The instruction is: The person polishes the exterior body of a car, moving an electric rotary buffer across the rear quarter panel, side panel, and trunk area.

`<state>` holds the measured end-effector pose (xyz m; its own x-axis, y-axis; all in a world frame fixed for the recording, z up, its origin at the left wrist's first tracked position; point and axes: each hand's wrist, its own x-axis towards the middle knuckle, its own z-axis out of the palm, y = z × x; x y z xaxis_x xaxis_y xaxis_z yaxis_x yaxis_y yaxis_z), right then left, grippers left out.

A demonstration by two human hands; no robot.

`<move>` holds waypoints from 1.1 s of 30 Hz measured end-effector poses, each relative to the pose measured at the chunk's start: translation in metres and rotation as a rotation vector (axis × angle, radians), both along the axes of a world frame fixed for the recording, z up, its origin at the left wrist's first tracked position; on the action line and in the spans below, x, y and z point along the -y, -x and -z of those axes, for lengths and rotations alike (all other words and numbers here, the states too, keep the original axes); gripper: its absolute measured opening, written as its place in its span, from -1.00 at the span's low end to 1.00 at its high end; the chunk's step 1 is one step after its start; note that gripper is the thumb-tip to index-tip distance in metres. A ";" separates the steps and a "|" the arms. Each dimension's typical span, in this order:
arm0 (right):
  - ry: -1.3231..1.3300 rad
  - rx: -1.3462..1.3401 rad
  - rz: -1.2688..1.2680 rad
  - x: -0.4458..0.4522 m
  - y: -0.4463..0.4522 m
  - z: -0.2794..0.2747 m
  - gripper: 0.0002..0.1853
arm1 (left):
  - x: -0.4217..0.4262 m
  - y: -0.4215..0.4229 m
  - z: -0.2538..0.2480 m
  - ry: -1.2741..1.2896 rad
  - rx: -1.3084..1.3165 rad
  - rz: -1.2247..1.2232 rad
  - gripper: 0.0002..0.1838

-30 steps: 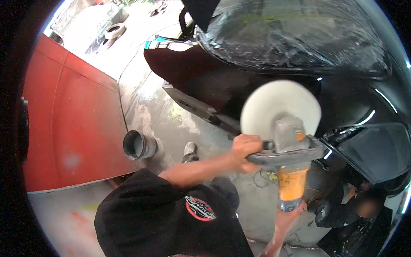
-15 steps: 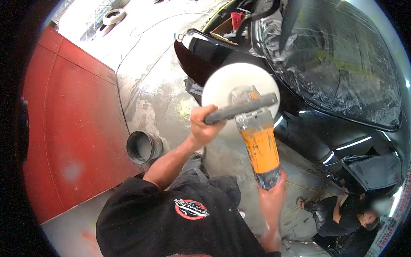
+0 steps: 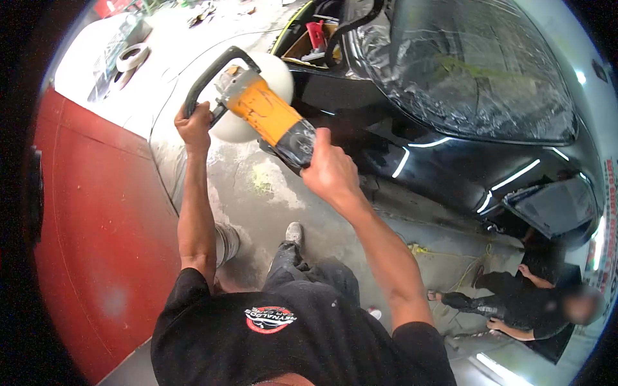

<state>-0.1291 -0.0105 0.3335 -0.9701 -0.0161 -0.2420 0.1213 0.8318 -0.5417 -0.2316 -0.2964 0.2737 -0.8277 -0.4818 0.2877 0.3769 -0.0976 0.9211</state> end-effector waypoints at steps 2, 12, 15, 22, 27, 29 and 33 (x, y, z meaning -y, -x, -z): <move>-0.018 -0.022 0.024 -0.003 -0.010 0.000 -0.24 | 0.001 -0.005 0.003 0.038 0.006 0.036 -0.97; 0.079 -0.080 0.353 -0.113 -0.145 0.014 -0.19 | -0.161 -0.073 0.002 0.319 -0.091 0.246 -0.88; 0.047 -0.142 0.425 -0.158 -0.187 0.031 -0.18 | -0.223 -0.105 -0.011 0.295 -0.201 0.277 -0.86; -0.021 -0.147 0.529 -0.195 -0.269 0.024 -0.11 | -0.282 -0.172 0.041 0.231 -0.156 0.431 -0.80; -0.194 -0.247 0.423 -0.160 -0.272 0.033 -0.09 | -0.246 -0.171 0.069 0.191 -0.187 0.436 -0.84; -0.136 -0.114 0.519 -0.124 -0.260 0.027 -0.08 | -0.212 -0.167 0.080 0.204 -0.185 0.414 -0.86; -0.132 -0.175 0.420 -0.063 -0.235 0.037 -0.08 | -0.140 -0.155 0.090 0.108 -0.124 0.337 -0.84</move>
